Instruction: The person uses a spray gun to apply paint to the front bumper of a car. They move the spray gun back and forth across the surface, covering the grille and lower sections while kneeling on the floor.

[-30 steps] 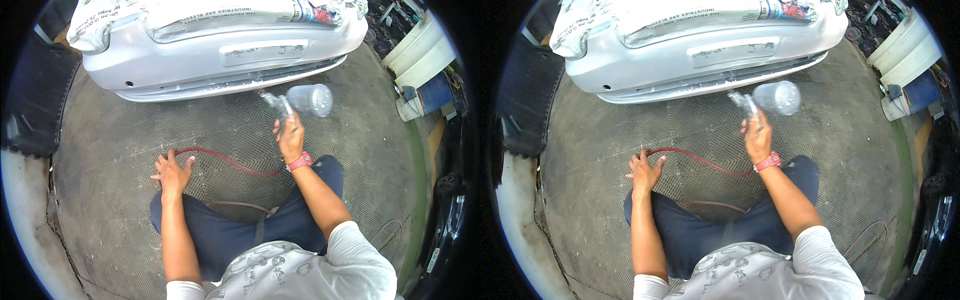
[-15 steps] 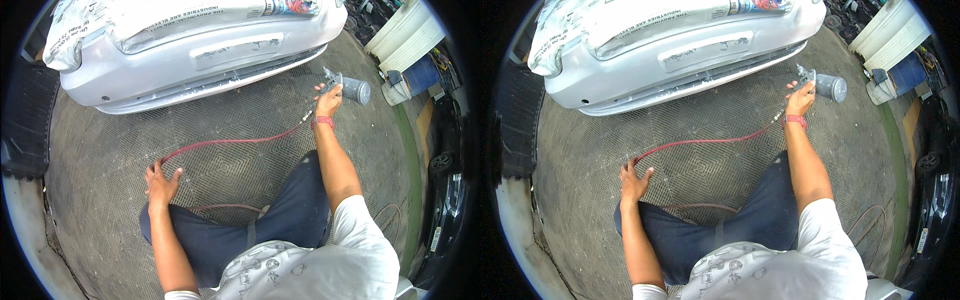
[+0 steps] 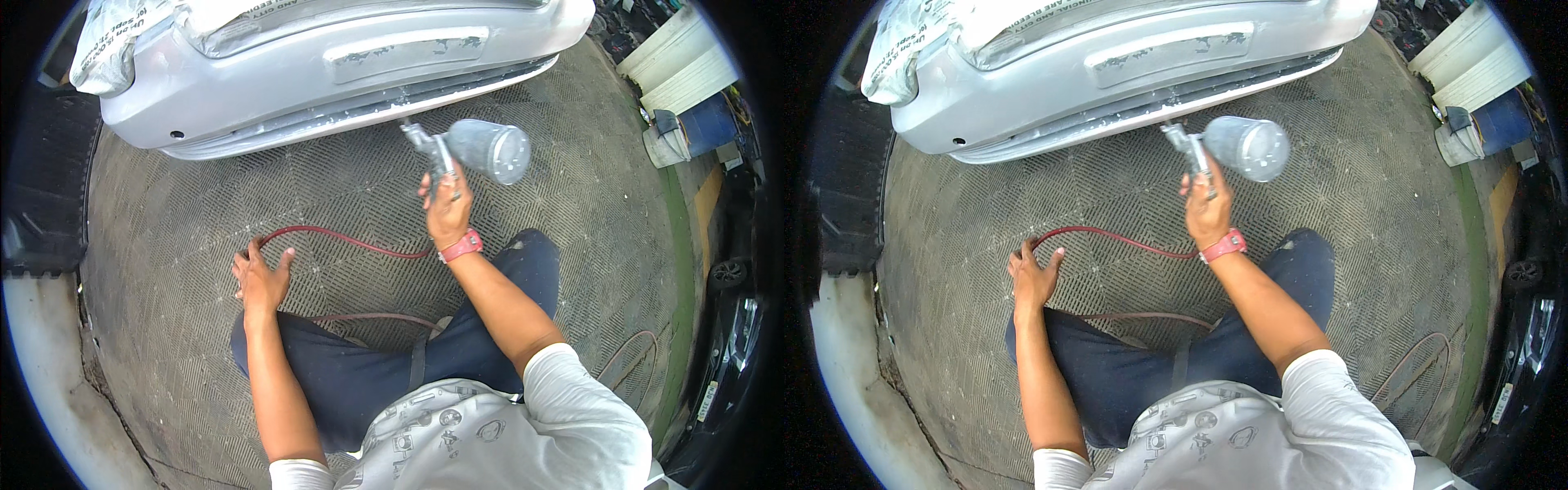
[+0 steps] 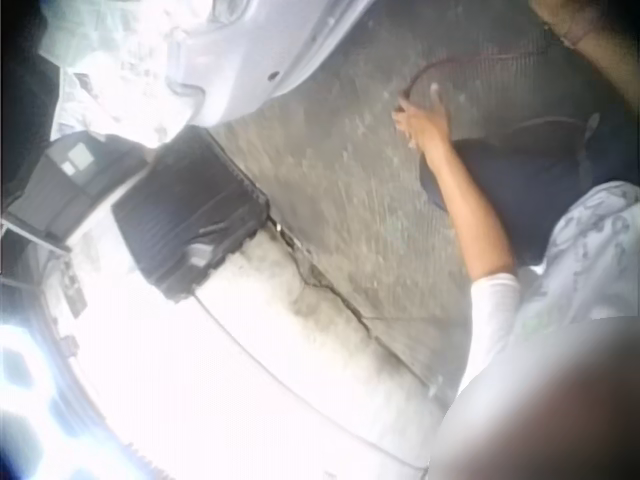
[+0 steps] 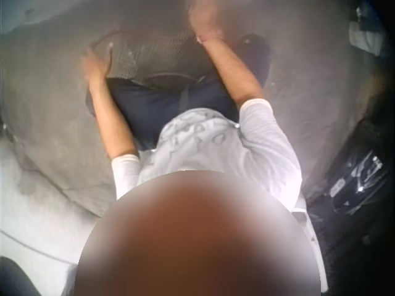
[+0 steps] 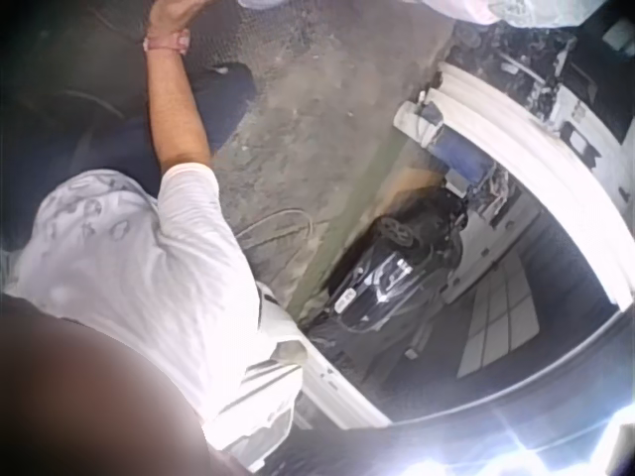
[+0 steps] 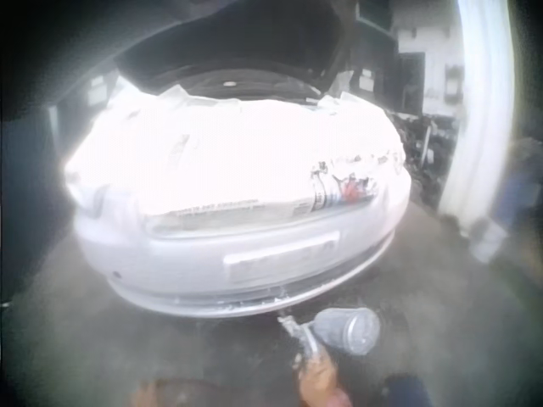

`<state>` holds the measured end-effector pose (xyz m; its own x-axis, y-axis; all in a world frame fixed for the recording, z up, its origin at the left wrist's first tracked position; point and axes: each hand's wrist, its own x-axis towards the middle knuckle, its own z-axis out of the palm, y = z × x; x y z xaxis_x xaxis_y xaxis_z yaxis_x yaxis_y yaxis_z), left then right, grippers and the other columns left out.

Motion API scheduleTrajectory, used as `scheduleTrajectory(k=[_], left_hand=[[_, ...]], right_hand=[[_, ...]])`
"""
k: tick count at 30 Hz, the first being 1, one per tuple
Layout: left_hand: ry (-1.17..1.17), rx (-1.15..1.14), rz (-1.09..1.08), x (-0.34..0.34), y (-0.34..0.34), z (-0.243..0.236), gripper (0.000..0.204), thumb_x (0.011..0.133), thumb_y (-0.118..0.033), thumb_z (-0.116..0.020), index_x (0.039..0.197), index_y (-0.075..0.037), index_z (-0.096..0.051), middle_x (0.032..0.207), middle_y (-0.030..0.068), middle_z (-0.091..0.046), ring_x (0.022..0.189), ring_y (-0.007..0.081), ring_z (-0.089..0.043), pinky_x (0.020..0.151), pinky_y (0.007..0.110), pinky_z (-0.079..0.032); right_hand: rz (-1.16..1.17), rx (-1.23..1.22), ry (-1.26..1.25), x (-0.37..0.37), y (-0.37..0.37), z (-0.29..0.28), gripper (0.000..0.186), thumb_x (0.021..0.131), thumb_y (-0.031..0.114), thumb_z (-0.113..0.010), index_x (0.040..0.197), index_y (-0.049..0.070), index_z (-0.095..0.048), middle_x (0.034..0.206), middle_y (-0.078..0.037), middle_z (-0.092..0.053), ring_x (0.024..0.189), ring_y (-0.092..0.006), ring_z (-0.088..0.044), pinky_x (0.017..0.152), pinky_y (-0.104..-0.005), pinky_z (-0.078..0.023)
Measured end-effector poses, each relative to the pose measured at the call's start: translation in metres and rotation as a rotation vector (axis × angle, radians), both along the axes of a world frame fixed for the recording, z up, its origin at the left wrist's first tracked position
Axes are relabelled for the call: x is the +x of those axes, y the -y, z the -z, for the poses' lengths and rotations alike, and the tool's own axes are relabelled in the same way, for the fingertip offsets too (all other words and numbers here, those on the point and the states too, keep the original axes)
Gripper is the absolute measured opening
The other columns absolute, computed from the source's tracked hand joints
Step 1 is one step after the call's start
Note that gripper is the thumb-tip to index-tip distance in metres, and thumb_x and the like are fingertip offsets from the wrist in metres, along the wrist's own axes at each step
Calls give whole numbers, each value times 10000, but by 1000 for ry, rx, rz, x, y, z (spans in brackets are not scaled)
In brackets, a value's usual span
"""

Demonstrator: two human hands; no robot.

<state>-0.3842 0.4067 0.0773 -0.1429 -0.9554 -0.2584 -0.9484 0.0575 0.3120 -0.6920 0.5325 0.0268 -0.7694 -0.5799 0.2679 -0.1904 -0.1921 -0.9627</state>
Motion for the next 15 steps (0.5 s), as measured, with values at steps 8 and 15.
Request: scheduleTrajectory(k=[8,15], left_hand=[[30,11,8,-3,-2,-2,813,920,-533,-801,1563,-142,-493,1568,269,-436,1517,484,-367,1108,824,-356],[-57,18,76,-3,-3,1,810,915,-527,-805,1556,-139,-498,1551,270,-450,1513,487,-372,1109,812,-363]], right_hand=[[-311,60,-37,33,11,-3,500,1141,333,-522,1530,25,-576,915,-64,-712,756,-137,-674,728,-306,-577],[151,26,57,-45,-11,-3,451,1180,400,-384,1295,15,-588,894,-56,-665,689,-113,-640,506,-230,-496]])
